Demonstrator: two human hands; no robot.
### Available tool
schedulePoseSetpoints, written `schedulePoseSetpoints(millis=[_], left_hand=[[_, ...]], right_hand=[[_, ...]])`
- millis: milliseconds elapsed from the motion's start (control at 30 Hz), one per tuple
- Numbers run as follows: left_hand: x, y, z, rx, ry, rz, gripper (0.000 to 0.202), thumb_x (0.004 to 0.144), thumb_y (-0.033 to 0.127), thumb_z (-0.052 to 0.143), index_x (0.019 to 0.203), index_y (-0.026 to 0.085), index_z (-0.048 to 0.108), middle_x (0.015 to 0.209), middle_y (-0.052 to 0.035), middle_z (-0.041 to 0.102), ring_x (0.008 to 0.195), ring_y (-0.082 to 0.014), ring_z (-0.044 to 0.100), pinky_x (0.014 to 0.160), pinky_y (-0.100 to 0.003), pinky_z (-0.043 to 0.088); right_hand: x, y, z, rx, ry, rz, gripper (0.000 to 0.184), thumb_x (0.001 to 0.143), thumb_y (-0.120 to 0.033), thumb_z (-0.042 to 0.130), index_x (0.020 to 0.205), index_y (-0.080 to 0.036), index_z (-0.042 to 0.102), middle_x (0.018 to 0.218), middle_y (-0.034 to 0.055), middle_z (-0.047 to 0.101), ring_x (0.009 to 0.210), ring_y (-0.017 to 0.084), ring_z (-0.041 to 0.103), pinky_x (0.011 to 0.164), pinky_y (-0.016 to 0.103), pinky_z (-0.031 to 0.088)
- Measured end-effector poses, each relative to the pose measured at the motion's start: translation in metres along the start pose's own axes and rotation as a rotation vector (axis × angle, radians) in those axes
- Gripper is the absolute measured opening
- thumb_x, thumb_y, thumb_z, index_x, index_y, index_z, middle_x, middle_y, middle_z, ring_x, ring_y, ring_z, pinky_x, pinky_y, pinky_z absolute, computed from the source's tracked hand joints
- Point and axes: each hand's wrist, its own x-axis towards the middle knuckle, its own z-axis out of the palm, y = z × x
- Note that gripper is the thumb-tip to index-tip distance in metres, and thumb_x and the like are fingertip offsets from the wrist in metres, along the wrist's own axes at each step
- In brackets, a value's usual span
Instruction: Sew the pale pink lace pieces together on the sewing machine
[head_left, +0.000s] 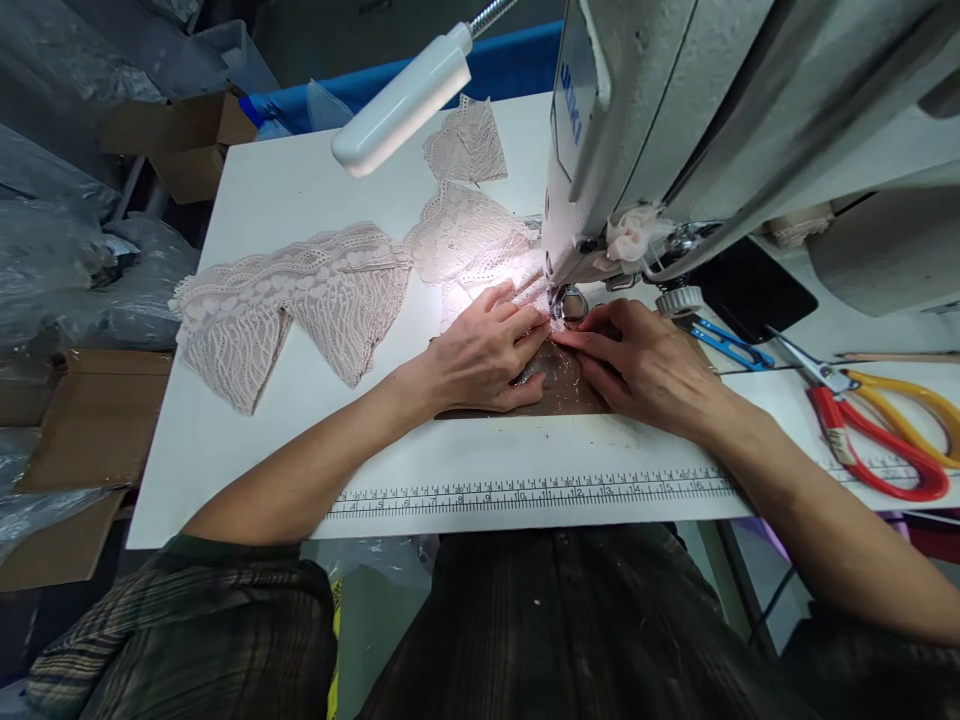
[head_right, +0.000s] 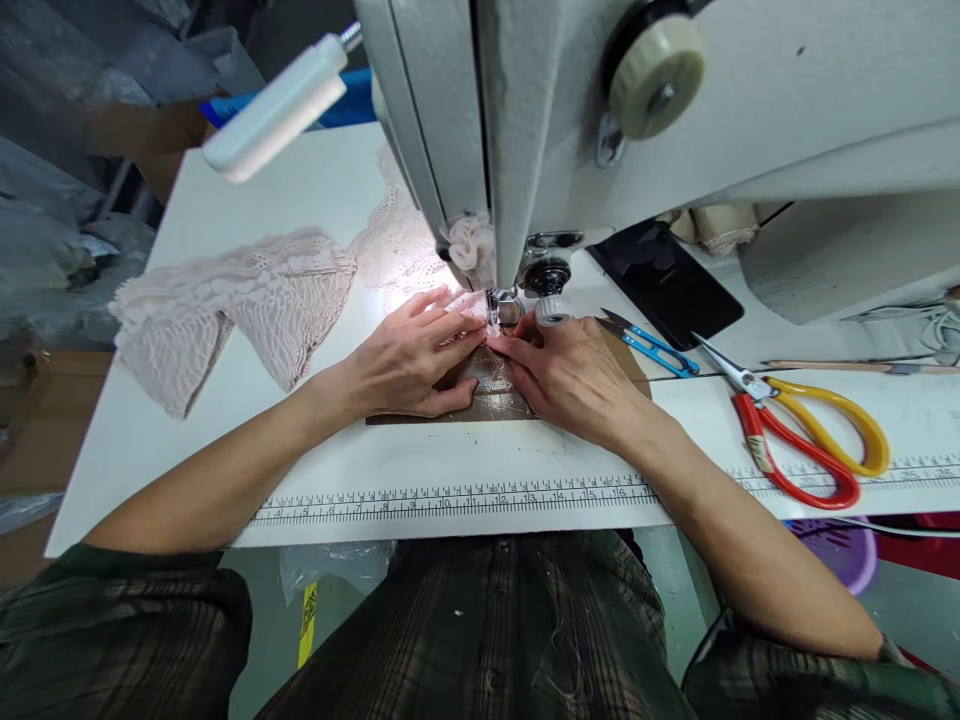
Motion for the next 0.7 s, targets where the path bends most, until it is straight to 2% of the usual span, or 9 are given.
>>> schedulePoseSetpoints(millis=[133,333,533,700], left_hand=[[0.001,-0.001,0.001,0.026,-0.015,-0.004,0.038,0.099,0.038,0.047,0.12,0.011,0.064,0.12,-0.015,0.067,0.099,-0.0267,0.066,0.11,-0.054,0.047],[0.003,-0.004,0.003,0.004,-0.058,-0.038,0.04,0.099,0.042,0.047,0.119,0.012,0.063,0.122,-0.0166,0.066,0.099,-0.028,0.064,0.099,-0.049,0.051],[0.005,-0.007,0.002,-0.001,-0.085,-0.062,0.043,0.097,0.046,0.05,0.119,0.012,0.064,0.121,-0.0159,0.065,0.098,-0.0276,0.063,0.106,-0.051,0.047],[0.005,-0.009,0.001,-0.022,-0.087,-0.074,0.048,0.095,0.049,0.053,0.124,0.011,0.064,0.124,-0.0175,0.064,0.1,-0.0297,0.062,0.104,-0.055,0.047]], right_hand=[[0.003,-0.002,0.002,-0.076,0.0,0.001,0.04,0.104,-0.034,0.042,0.131,-0.027,0.071,0.113,0.0149,0.064,0.094,0.023,0.058,0.074,0.034,0.041],[0.007,-0.008,0.002,-0.144,-0.016,0.026,0.039,0.102,-0.032,0.041,0.128,-0.025,0.069,0.111,0.0157,0.064,0.096,0.025,0.056,0.072,0.034,0.04],[0.014,-0.013,-0.005,-0.213,-0.113,0.057,0.04,0.1,-0.029,0.04,0.127,-0.025,0.068,0.109,0.0163,0.064,0.084,0.023,0.056,0.063,0.031,0.036],[0.013,-0.014,-0.001,-0.193,-0.076,0.102,0.04,0.097,-0.027,0.042,0.128,-0.024,0.068,0.111,0.0166,0.063,0.084,0.022,0.055,0.066,0.032,0.039]])
